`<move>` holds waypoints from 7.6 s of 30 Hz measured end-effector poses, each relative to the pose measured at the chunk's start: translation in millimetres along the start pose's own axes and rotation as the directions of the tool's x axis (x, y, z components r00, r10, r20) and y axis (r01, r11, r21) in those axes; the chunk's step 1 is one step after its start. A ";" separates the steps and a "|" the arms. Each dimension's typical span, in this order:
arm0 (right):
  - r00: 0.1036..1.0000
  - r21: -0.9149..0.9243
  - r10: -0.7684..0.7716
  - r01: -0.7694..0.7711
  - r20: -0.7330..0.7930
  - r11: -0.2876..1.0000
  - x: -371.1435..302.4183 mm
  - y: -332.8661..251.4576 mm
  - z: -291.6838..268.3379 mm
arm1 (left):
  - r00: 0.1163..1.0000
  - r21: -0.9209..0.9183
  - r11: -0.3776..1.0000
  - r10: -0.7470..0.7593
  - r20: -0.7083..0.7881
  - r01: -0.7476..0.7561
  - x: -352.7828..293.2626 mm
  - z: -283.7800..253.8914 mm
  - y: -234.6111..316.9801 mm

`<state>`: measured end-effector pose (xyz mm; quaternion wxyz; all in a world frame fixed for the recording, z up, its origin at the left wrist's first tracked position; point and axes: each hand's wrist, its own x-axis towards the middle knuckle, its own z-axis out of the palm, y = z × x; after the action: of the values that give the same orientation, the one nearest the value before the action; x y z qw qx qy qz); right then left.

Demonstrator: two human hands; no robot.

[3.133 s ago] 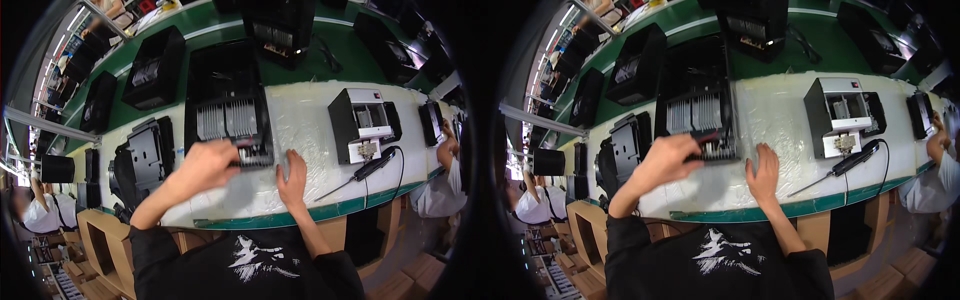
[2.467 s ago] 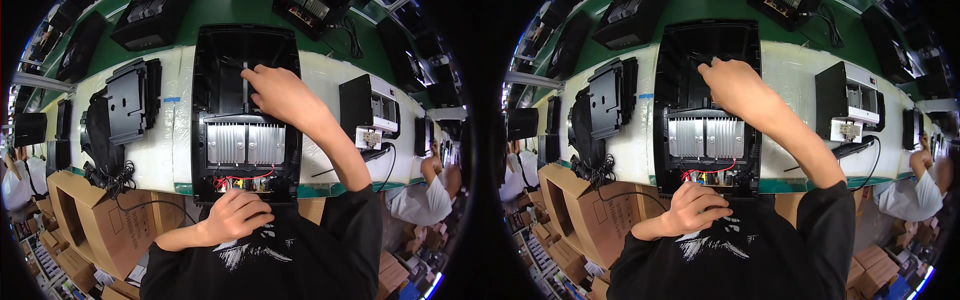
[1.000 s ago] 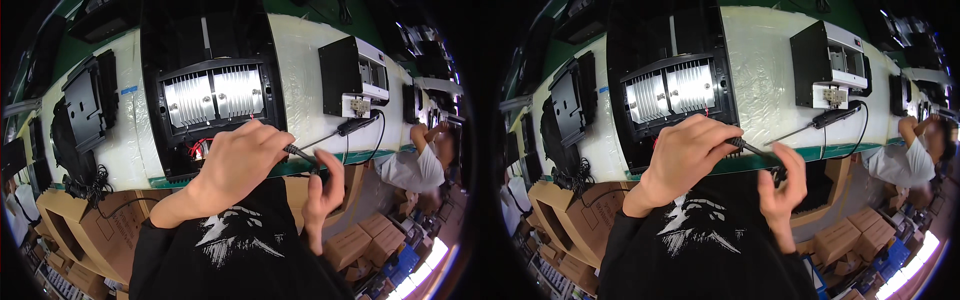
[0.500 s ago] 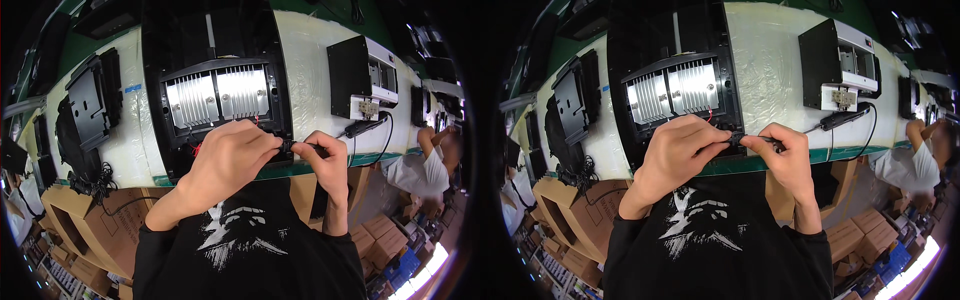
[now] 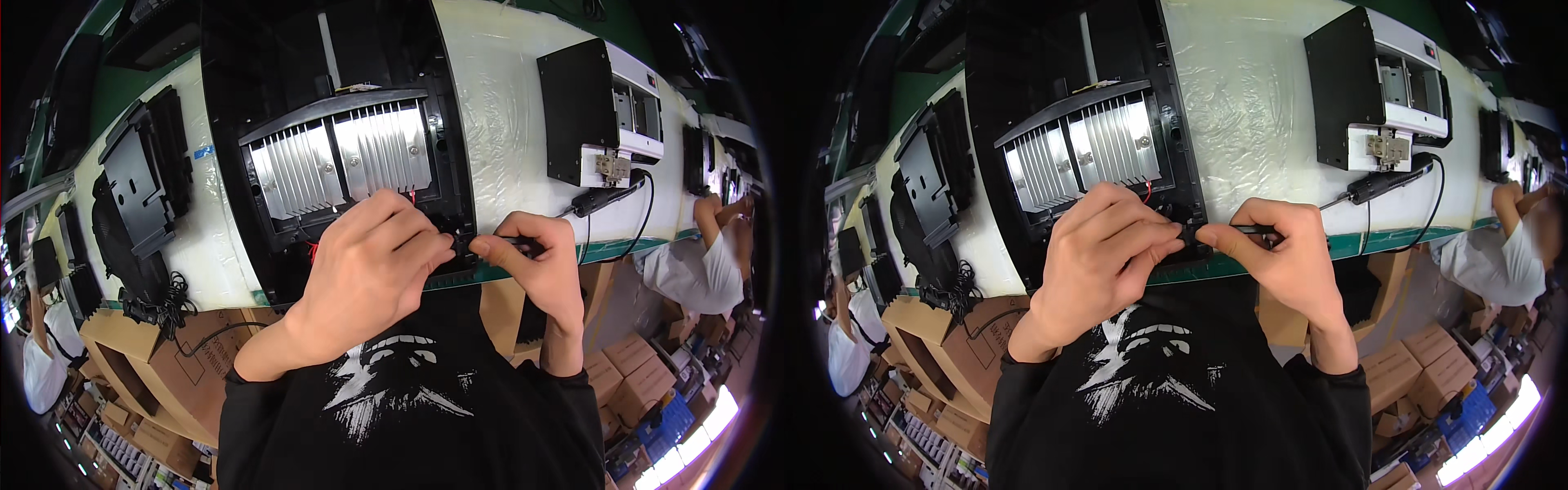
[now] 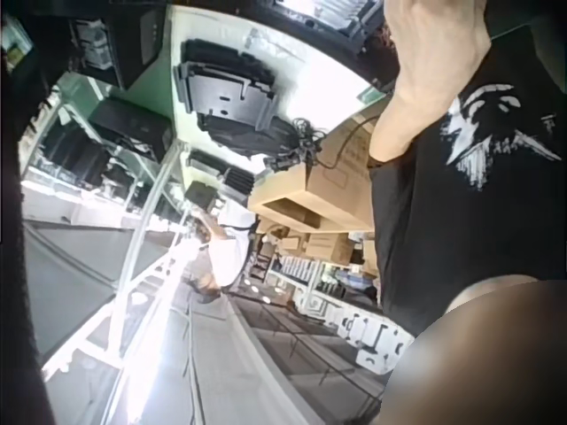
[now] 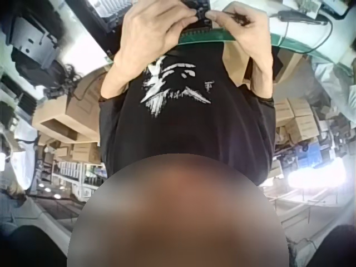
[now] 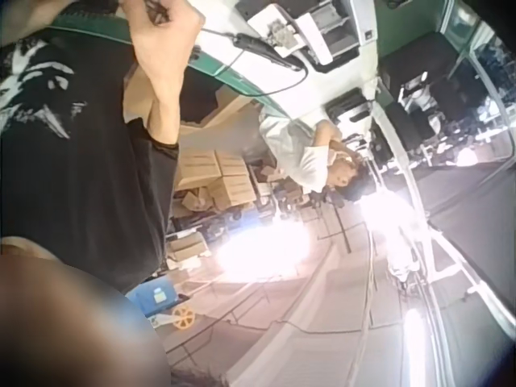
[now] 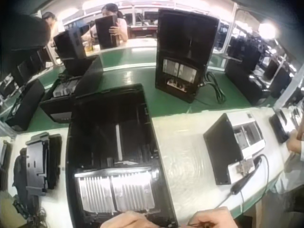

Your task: Assembling electronic components into a housing and securing them with an electric screwdriver.

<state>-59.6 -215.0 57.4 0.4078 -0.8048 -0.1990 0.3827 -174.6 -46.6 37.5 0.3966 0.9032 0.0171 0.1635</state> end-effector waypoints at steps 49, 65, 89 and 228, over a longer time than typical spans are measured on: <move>0.796 0.178 -0.459 0.556 -0.395 0.812 11.7 -8.4 18.3 | 0.719 -0.671 0.737 -0.423 -0.552 -0.081 -72.3 -165.7 -93.2; 0.487 -0.335 -0.848 0.779 -0.208 0.530 73.7 -128.3 -9.3 | 0.776 -0.116 0.956 -0.288 -0.560 0.271 -16.4 -80.8 -68.5; 0.527 -0.488 -0.848 0.754 0.048 0.441 98.0 -115.2 -7.3 | 0.751 -0.287 0.927 -0.366 -0.550 0.242 -9.5 -66.0 -80.9; 0.650 0.155 -0.737 0.760 -0.184 0.632 -69.2 -54.7 -196.1 | 0.724 -0.740 0.672 -0.532 -0.440 0.044 5.6 5.9 -48.3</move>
<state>49.1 -325.4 206.4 0.6250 -0.6181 -0.4503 0.1564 -162.7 -16.8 0.5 0.6926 0.5665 0.2381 0.3779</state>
